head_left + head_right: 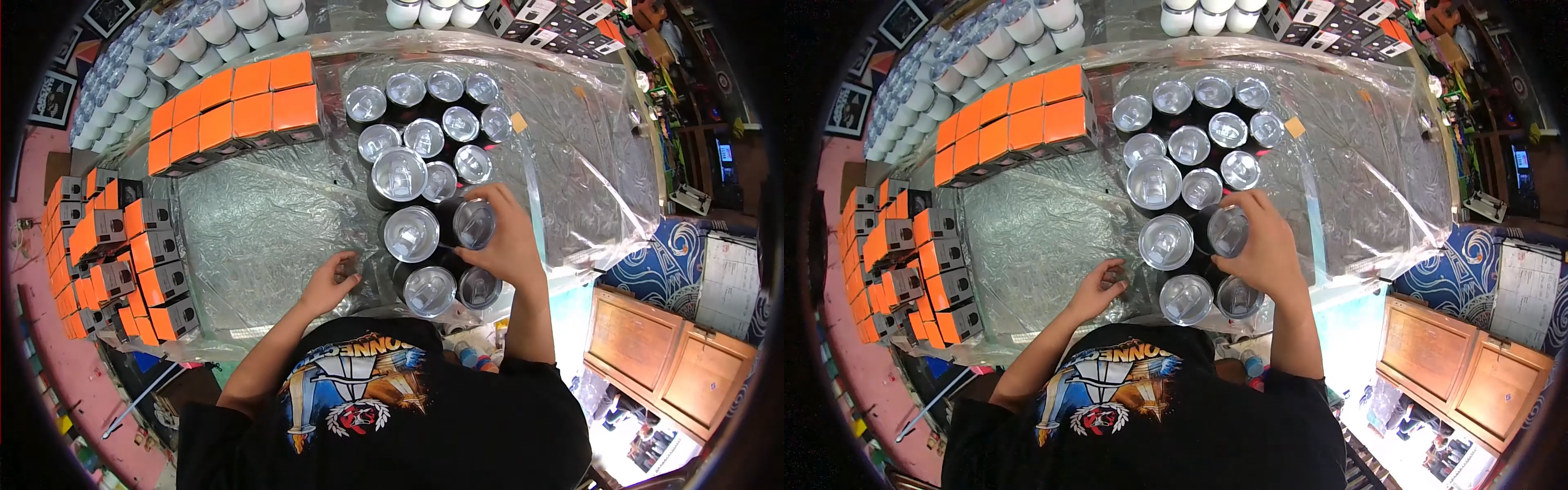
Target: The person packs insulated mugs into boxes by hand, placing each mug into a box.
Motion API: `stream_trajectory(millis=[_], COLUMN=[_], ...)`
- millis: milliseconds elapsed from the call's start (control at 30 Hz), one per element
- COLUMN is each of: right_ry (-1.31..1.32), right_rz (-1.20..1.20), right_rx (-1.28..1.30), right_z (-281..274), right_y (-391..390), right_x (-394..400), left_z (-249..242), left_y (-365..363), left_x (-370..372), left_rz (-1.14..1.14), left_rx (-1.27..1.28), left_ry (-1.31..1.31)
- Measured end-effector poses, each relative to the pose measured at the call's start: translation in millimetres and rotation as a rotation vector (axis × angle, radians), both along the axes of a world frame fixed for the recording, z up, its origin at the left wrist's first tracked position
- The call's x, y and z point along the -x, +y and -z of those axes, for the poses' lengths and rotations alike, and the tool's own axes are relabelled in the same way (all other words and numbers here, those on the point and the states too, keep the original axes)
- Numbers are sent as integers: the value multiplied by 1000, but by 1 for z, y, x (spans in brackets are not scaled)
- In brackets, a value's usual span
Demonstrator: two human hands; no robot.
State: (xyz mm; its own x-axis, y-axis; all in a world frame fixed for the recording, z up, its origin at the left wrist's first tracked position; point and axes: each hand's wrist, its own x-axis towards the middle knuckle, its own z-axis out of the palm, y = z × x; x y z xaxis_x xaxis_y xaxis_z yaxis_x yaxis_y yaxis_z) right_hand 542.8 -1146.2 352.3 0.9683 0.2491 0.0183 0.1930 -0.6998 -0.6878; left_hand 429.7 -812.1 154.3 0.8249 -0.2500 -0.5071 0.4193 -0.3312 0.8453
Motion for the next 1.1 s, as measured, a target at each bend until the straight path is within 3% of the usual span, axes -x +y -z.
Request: stream_trajectory(millis=[500, 600, 667, 800, 867, 933, 1000, 1033, 1100], right_ry=[152, 137, 286, 339, 468, 335, -177, -182, -455], right_rz=[-234, -244, -242, -231, -56, 233, 407, 401, 267], right_rx=[290, 188, -14, -70, -268, -230, 157, 164, 423], right_z=[-9, -7, -7, -2, 14, 65, 93, 112, 149], right_y=[9, 5, -6, -29, -47, -77, -78, -86, -115], right_x=[-13, -23, -35, -52, -71, -111, -142, -158, -187], left_z=[6, -1, -8, -22, -25, -25, -22, -19, -14], left_y=[25, 16, 8, -2, -4, -6, -4, -2, 4], left_x=[31, 23, 17, 8, 5, 5, 5, 6, 12], left_rz=[-183, -157, -185, -182, -191, -197, -181, -186, -118], left_rx=[64, 81, 137, 205, 222, 240, 185, 194, 110], left_ry=[128, 134, 144, 88, 90, 95, 111, 109, 131])
